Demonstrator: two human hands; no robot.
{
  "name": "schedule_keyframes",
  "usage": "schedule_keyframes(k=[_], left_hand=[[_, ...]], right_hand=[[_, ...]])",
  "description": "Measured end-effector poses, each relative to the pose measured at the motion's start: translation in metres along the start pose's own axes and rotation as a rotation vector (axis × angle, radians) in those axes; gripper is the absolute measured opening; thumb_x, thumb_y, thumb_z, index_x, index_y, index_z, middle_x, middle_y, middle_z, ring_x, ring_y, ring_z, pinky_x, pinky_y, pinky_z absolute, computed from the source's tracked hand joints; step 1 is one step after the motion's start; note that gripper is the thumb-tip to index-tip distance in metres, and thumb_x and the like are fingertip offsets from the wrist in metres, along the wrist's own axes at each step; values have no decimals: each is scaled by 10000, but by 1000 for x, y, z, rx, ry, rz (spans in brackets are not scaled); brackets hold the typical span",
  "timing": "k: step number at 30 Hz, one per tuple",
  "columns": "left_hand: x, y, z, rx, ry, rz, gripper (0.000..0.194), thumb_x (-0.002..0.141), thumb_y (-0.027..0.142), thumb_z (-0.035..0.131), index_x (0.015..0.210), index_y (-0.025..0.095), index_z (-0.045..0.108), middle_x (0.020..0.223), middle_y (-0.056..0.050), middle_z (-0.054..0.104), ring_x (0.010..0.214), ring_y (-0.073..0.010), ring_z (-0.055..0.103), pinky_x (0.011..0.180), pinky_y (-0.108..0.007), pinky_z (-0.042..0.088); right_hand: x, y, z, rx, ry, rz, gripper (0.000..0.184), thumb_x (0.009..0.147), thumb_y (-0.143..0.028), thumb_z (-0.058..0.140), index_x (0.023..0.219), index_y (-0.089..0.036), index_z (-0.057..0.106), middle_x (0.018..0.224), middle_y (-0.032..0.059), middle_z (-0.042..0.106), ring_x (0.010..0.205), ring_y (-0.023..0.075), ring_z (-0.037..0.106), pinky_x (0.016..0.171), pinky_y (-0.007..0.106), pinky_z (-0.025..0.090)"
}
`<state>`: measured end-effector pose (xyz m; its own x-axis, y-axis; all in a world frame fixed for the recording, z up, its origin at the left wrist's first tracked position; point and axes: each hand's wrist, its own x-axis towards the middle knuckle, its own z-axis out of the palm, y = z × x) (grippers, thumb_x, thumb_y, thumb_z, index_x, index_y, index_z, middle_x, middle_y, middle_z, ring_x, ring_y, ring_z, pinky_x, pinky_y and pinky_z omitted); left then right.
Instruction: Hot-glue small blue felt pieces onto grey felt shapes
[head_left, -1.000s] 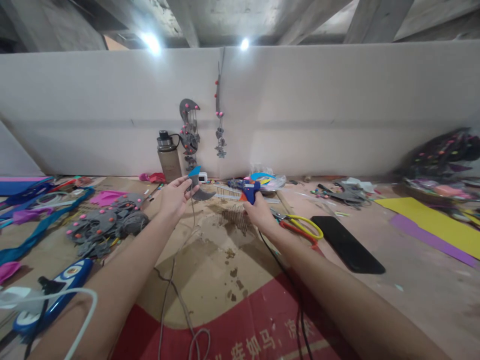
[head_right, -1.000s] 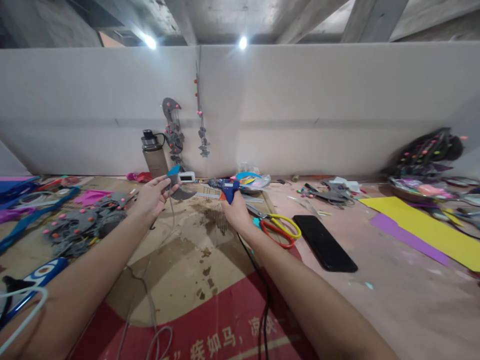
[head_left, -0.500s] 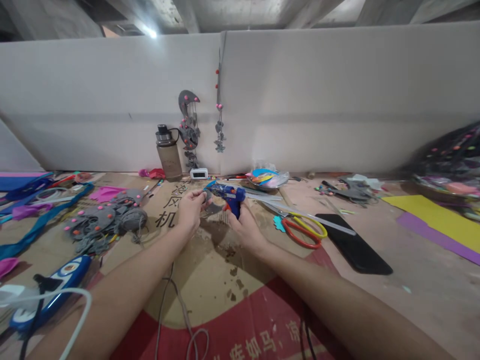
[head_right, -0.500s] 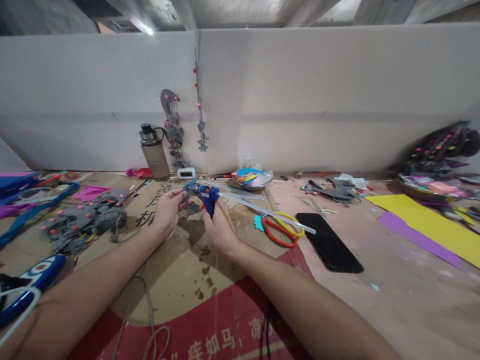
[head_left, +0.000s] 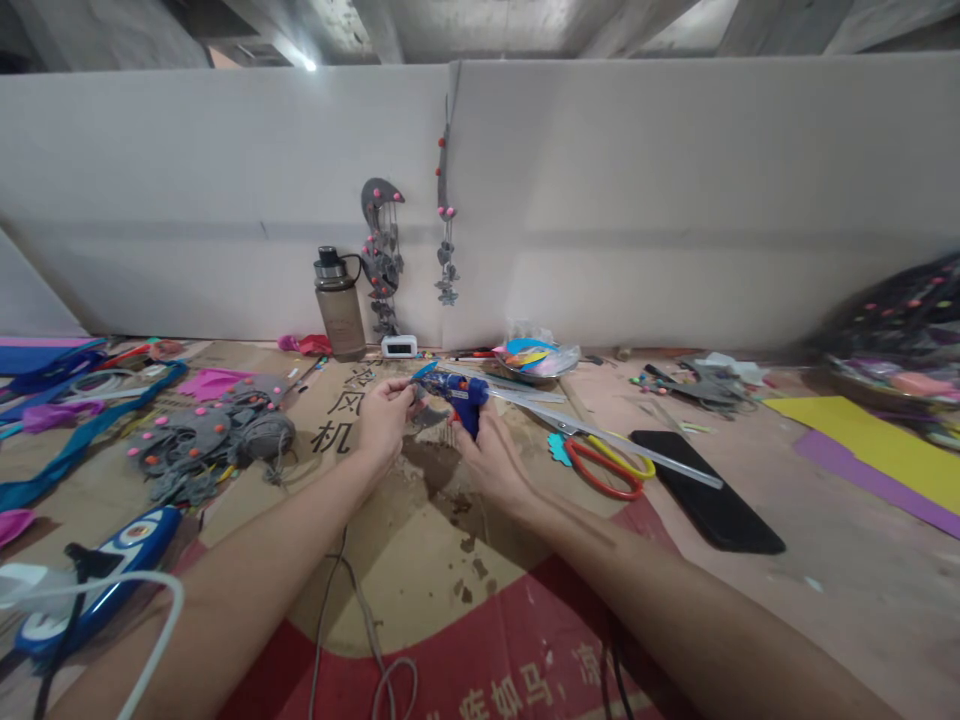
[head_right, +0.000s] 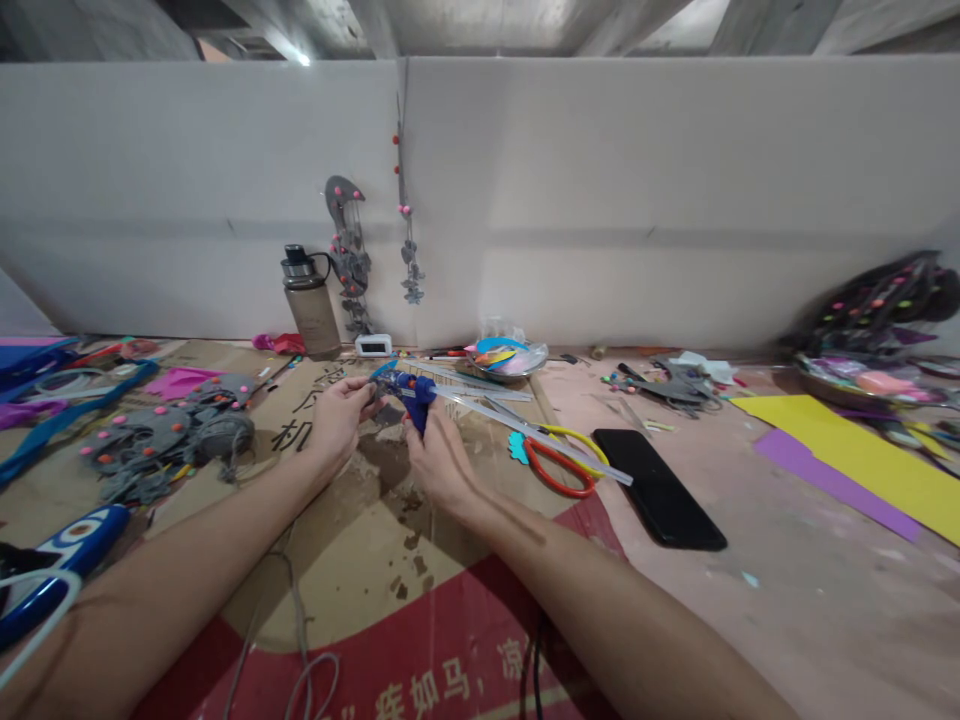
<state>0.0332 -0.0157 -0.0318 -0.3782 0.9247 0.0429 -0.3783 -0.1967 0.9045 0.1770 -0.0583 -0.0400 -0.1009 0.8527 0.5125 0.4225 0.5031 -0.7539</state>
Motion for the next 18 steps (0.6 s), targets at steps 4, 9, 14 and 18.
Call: schedule_keyframes(k=[4,9,14,18], left_hand=[[0,0,0,17,4,11,121,626,123,684,708,130,595,619,3,642,544,-98,596,632,-279,547],[0,-2,-2,39,-19,44,135,622,147,696,717,133,602,628,4,641,551,-98,593,652,-291,549],[1,-3,-4,46,-31,68,157,627,182,708,734,130,605,647,-8,653,575,-104,604,681,-305,550],[2,-4,-5,37,-29,63,163,636,189,704,750,128,603,676,-31,674,615,-125,636,689,-311,549]], right_hand=[[0,0,0,-28,-7,-18,356,877,-317,427,1176,-142,510,1108,132,609,996,237,573,926,391,442],[1,-3,-2,-51,-23,-4,358,880,-311,420,1177,-136,517,1117,144,616,983,242,582,922,401,444],[2,-5,-5,-66,-26,21,372,881,-307,403,1187,-123,507,1105,137,618,966,233,585,916,392,449],[1,-1,-6,-44,-5,31,369,870,-318,426,1180,-135,507,1145,144,596,1032,243,568,937,391,437]])
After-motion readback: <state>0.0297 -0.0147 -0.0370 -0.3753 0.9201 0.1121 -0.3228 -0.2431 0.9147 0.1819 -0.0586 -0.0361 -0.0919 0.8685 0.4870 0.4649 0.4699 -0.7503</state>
